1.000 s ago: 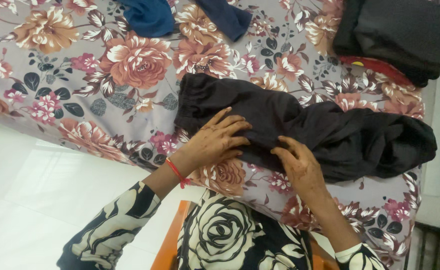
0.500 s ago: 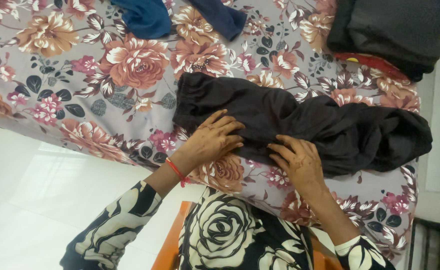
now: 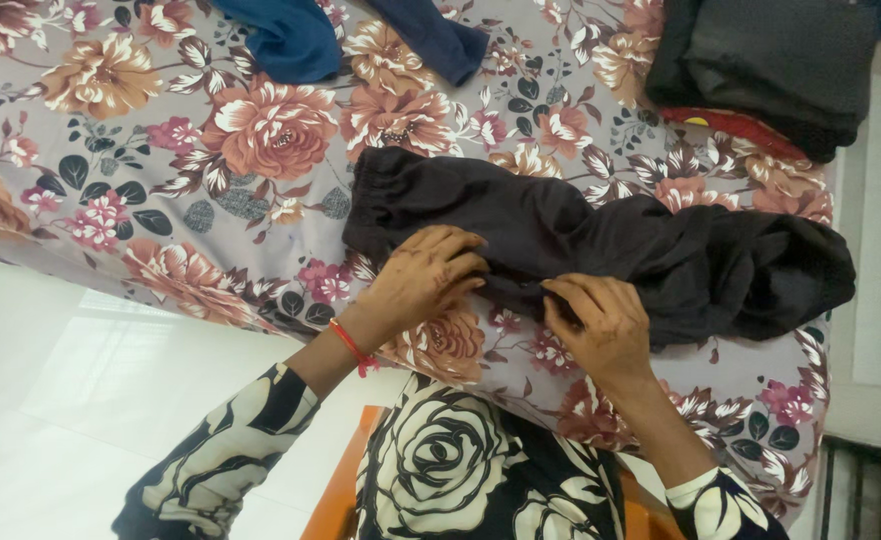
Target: The person folds pairs of trousers on a bed by smoothing the fabric, folding the legs together, and then folding them into a compact rectangular shape before stacking them.
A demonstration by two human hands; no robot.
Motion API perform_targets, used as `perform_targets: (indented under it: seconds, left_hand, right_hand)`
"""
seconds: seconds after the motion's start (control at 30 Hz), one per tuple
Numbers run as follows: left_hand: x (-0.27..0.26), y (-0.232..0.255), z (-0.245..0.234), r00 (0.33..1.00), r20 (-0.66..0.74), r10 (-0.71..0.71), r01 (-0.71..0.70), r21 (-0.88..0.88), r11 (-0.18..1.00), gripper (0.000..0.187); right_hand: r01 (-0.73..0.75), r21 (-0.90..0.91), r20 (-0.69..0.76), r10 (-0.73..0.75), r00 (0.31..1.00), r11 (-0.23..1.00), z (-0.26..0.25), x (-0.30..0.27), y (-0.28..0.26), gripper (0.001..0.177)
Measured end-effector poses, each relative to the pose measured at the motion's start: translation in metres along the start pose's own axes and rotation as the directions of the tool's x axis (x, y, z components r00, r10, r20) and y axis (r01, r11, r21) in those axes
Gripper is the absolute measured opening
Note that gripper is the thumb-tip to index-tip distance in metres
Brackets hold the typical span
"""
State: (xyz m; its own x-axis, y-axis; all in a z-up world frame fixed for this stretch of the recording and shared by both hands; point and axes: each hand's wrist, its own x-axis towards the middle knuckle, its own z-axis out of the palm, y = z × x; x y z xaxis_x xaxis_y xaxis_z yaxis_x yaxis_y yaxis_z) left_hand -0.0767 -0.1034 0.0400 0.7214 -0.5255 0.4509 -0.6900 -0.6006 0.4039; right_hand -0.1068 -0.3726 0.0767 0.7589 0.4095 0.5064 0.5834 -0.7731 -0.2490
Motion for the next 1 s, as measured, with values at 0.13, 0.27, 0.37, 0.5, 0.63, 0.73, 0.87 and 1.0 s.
perform_targets:
  seconds: [0.13,0.27,0.37,0.5,0.63,0.73,0.87,1.0]
  left_hand:
    - [0.000,0.003,-0.011,0.997,-0.076,0.025,-0.026,-0.022,0.999,0.020]
    - [0.002,0.007,-0.018,0.993,-0.112,0.048,-0.048,0.002,0.999,0.020]
    - [-0.002,0.008,-0.021,0.992,-0.101,0.070,-0.070,0.012,0.998,0.020]
    - [-0.020,0.013,-0.009,0.990,0.028,0.142,-0.143,0.082,0.986,0.020]
    - [-0.038,0.002,0.005,0.984,0.077,0.163,-0.166,0.040,0.985,0.022]
    - [-0.045,-0.005,0.012,0.987,0.089,0.130,-0.131,0.002,0.991,0.026]
    - [-0.044,-0.003,0.011,0.987,0.065,0.145,-0.148,0.041,0.988,0.028]
    - [-0.031,0.013,-0.008,0.985,0.169,-0.025,0.042,-0.100,0.994,0.035]
  right_hand:
    - [0.021,-0.010,-0.059,-0.022,0.998,1.000,-0.005,0.000,-0.003,0.019]
    - [0.031,0.025,-0.134,-0.027,0.991,0.999,-0.004,-0.005,-0.002,0.020]
    - [0.043,0.083,-0.118,-0.033,0.992,0.996,0.001,-0.014,0.004,0.027]
    - [-0.007,0.053,0.176,-0.002,0.984,0.999,0.010,-0.029,-0.001,0.045]
    - [0.003,0.038,0.214,-0.011,0.977,0.999,0.010,-0.033,-0.009,0.033]
    - [-0.005,0.060,0.216,-0.008,0.976,0.998,0.004,-0.033,-0.009,0.035]
    - [-0.035,0.078,0.258,0.014,0.966,0.996,0.004,-0.040,-0.005,0.034]
    - [-0.152,0.103,0.308,0.114,0.945,0.983,0.003,-0.046,-0.003,0.032]
